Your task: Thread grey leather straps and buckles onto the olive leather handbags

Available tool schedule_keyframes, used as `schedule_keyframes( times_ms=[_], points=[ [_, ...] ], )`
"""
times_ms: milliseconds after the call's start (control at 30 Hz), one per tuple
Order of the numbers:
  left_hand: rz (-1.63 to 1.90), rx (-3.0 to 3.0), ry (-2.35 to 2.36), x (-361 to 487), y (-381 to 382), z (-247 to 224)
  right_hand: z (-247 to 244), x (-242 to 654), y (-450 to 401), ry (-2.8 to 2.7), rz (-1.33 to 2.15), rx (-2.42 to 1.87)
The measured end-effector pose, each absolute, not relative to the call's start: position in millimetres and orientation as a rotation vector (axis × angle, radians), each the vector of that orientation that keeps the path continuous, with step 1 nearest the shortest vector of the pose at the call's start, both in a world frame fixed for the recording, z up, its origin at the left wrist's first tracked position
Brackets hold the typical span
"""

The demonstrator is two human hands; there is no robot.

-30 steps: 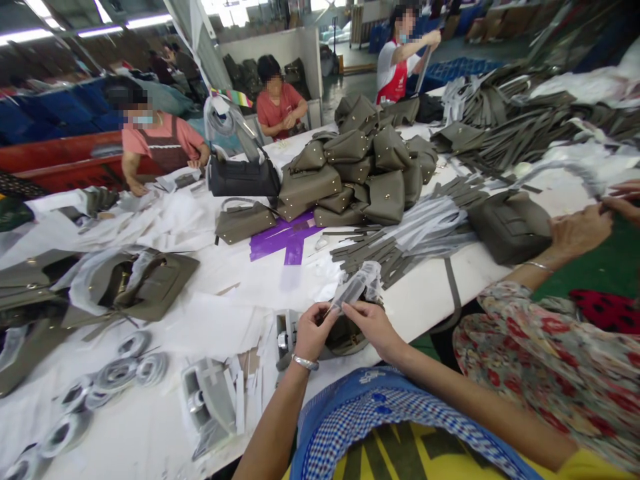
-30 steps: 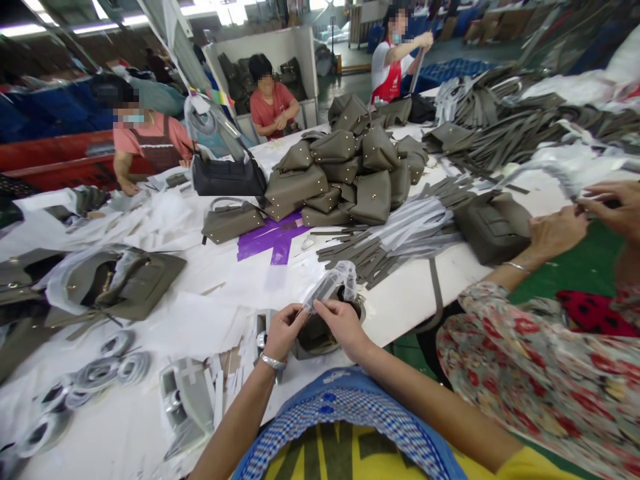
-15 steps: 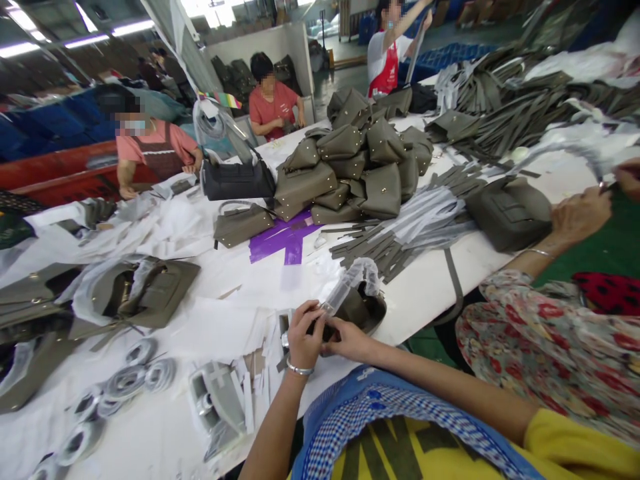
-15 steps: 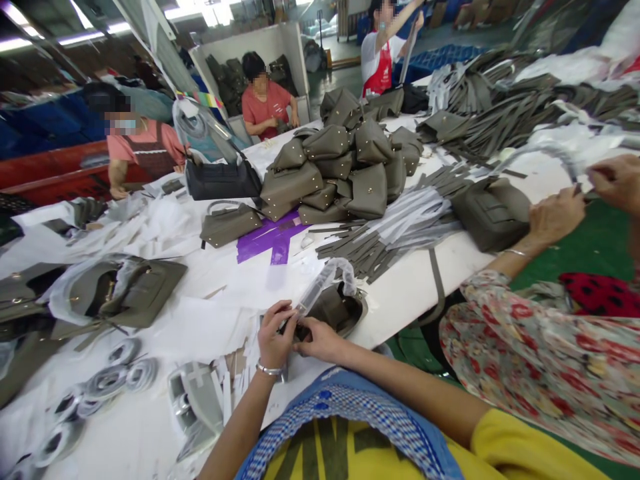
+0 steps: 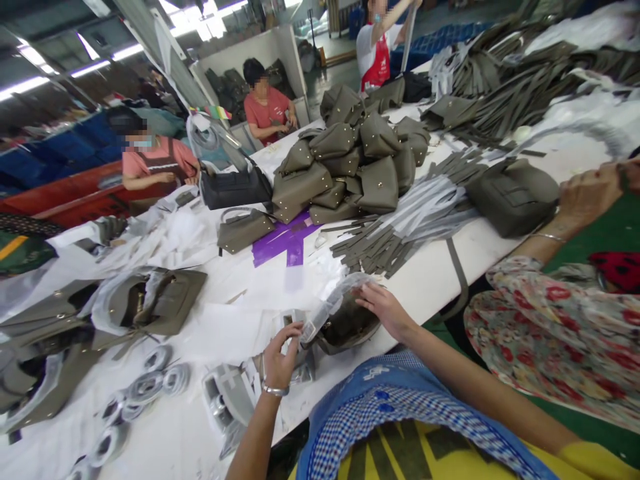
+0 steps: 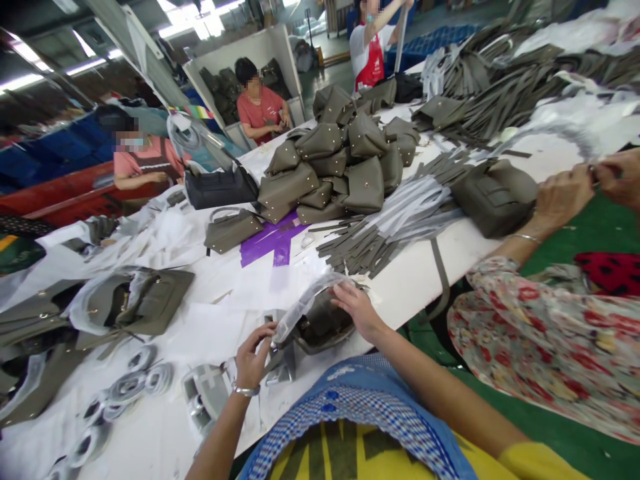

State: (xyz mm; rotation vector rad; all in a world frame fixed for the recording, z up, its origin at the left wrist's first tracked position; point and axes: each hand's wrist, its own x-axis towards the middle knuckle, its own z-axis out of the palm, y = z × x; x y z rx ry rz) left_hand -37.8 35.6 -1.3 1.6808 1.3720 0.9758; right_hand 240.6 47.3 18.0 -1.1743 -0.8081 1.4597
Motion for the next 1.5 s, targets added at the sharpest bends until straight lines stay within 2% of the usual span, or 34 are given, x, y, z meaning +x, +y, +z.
schedule_keyframes(
  times_ms=[100,300,433,600,700,867,1000,1133,1233,1367,1500],
  points=[
    [0.903,1.627,1.276,-21.6,54.4,19.1,29.1,247.6,62.2,-0.793,1.501,-1.112],
    [0.402,1.614,1.015,19.3,78.1,40.4,49.3,252.9,90.6,-0.659,1.547,-1.016],
    [0.474,1.554,0.916,19.7,72.4,54.1,72.5,245.6,97.5,-0.721,1.607,-0.900],
    [0.542,1.469,0.856,24.3,53.1,88.7,113.4,229.5,106.1,-1.074,1.615,-0.656],
    [0.628,1.491,0.913,38.2,46.6,97.5,121.4,228.9,110.1,-1.353,1.489,-0.758],
    [1.171,1.256,1.122,65.2,61.4,77.3,80.7,246.6,79.8,-1.516,0.967,-1.308],
    [1.382,0.886,1.043,81.8,75.9,52.4,20.9,258.3,28.0,-1.565,0.800,-1.564],
    [1.300,0.775,1.001,95.6,76.7,31.4,-28.3,258.3,-3.7,-1.577,0.641,-1.678],
    [1.210,0.758,1.020,101.9,72.5,17.8,-47.0,258.1,-2.9,-1.536,0.561,-1.715],
    [1.116,0.884,1.062,102.1,64.8,5.8,-57.3,259.4,9.3,-1.599,0.664,-1.691],
    [0.841,1.358,1.198,97.4,57.3,-4.3,-65.5,254.6,10.1,-1.572,0.810,-1.660]
  ],
)
